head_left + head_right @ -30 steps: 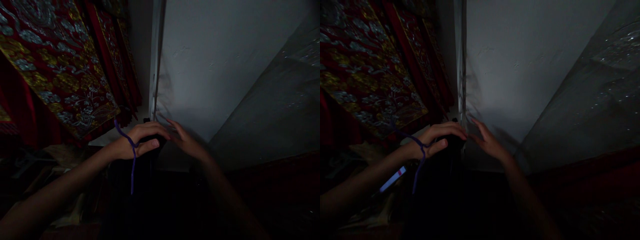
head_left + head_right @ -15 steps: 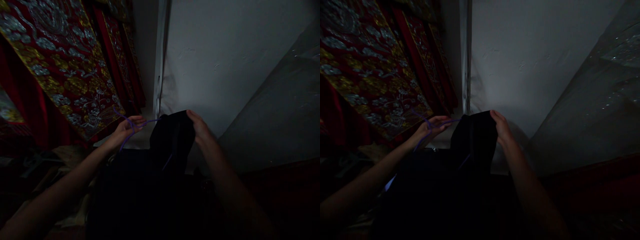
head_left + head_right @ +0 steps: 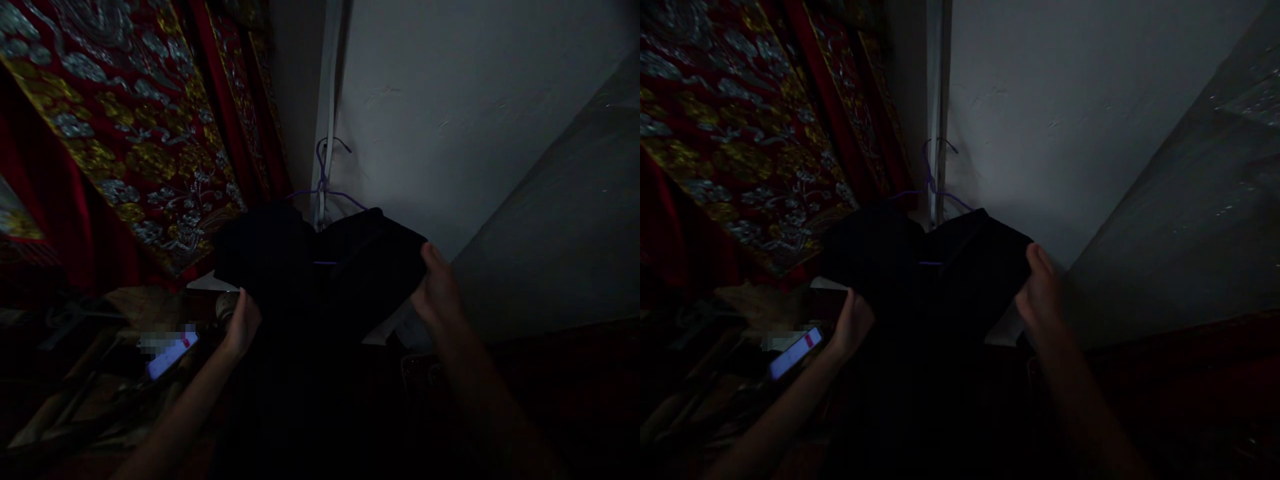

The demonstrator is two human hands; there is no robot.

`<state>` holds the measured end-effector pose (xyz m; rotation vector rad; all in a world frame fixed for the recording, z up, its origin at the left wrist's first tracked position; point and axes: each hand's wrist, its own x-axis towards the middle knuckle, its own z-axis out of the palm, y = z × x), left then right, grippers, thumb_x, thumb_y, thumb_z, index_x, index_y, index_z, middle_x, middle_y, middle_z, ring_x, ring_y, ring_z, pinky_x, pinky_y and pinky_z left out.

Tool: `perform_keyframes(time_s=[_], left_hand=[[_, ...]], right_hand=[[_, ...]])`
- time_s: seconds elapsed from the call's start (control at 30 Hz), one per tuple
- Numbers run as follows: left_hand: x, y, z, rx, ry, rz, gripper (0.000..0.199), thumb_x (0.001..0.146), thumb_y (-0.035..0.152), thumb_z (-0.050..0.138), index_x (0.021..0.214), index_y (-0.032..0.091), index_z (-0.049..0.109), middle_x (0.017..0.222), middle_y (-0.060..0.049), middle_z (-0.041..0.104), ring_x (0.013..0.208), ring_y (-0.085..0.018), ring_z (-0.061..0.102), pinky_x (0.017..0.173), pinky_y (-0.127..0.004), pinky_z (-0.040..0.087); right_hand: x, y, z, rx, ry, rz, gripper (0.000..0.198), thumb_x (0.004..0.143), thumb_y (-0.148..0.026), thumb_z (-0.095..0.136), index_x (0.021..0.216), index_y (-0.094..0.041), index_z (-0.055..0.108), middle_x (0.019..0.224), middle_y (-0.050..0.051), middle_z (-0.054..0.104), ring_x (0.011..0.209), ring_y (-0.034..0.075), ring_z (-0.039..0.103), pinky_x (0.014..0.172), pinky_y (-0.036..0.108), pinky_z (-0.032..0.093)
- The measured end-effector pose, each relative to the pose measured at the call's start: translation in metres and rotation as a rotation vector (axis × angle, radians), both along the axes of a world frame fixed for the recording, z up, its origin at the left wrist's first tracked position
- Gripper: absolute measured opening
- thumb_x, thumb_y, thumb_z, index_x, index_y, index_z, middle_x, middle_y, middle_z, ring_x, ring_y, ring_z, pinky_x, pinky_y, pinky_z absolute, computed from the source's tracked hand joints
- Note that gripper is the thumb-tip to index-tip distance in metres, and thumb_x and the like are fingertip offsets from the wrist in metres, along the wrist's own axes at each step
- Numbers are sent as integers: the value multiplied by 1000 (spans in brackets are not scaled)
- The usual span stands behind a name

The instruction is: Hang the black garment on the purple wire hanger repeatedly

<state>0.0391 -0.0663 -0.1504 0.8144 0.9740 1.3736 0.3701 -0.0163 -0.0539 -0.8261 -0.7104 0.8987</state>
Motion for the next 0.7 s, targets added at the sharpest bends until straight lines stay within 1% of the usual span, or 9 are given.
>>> perform_keyframes(time_s=[0.07,0.17,0.3,0.33,0.4,0.47,0.5,0.6,0.7], left_hand=[[15,-14,-9,12,-20,47,62,76,78,64,113,28,72,134,-5,69,142,-30,49,114,-41,44],[32,-29,-17,7,27,164,42,74,53,82,107,28,73,125,-2,74,132,-30,59,113,-39,46],[42,-38,-25,-91,-15,278,35,71,42,86,99,25,73,113,-2,77,120,-32,67,105,-41,52],[43,-40,-26,-111,-32,290,36,70,42,87,99,25,73,111,-2,77,118,-32,67,103,-41,53],[45,-46,-27,-142,-48,307,36,68,40,88,98,26,73,109,-2,77,114,-32,69,100,-41,55],[47,-52,-27,-166,-49,332,38,65,38,89,97,25,72,108,-2,77,112,-30,69,97,-40,55],[48,-55,-28,-171,-54,345,40,64,37,89,98,24,72,107,-2,77,111,-30,70,96,-40,55],[52,-60,-32,-143,-78,352,45,65,39,87,102,19,71,106,-5,76,107,-29,70,95,-41,54],[50,-61,-40,-47,-16,419,40,72,40,83,101,15,70,104,-7,73,104,-27,68,95,-40,52]], right_hand=[[-5,-1,-5,37,-16,-76,28,77,-46,78,95,-26,68,109,2,71,110,20,66,92,36,57],[-12,-4,-17,69,-84,-280,26,80,-44,74,96,-25,65,107,1,69,113,20,64,99,36,52],[-35,-43,-68,27,-240,-546,40,76,-40,79,110,-28,61,127,4,62,122,23,58,104,40,48],[-44,-56,-84,-24,-263,-564,36,78,-43,77,107,-29,61,123,5,64,118,24,60,101,40,49],[-66,-76,-112,-180,-323,-375,25,83,-50,71,90,-28,64,94,4,68,93,23,65,85,37,53],[-90,-80,-125,-278,-405,-13,39,86,-62,61,76,-24,64,72,4,65,71,22,63,68,34,50],[-101,-75,-126,-296,-453,96,47,87,-66,56,68,-23,62,64,3,61,63,20,59,62,32,47],[-128,-44,-118,-336,-658,157,54,85,-64,57,51,-23,48,49,-1,47,52,15,47,53,28,32],[-141,-23,-120,-422,-797,207,42,75,-44,69,47,-22,47,46,-3,44,50,13,44,51,27,25]])
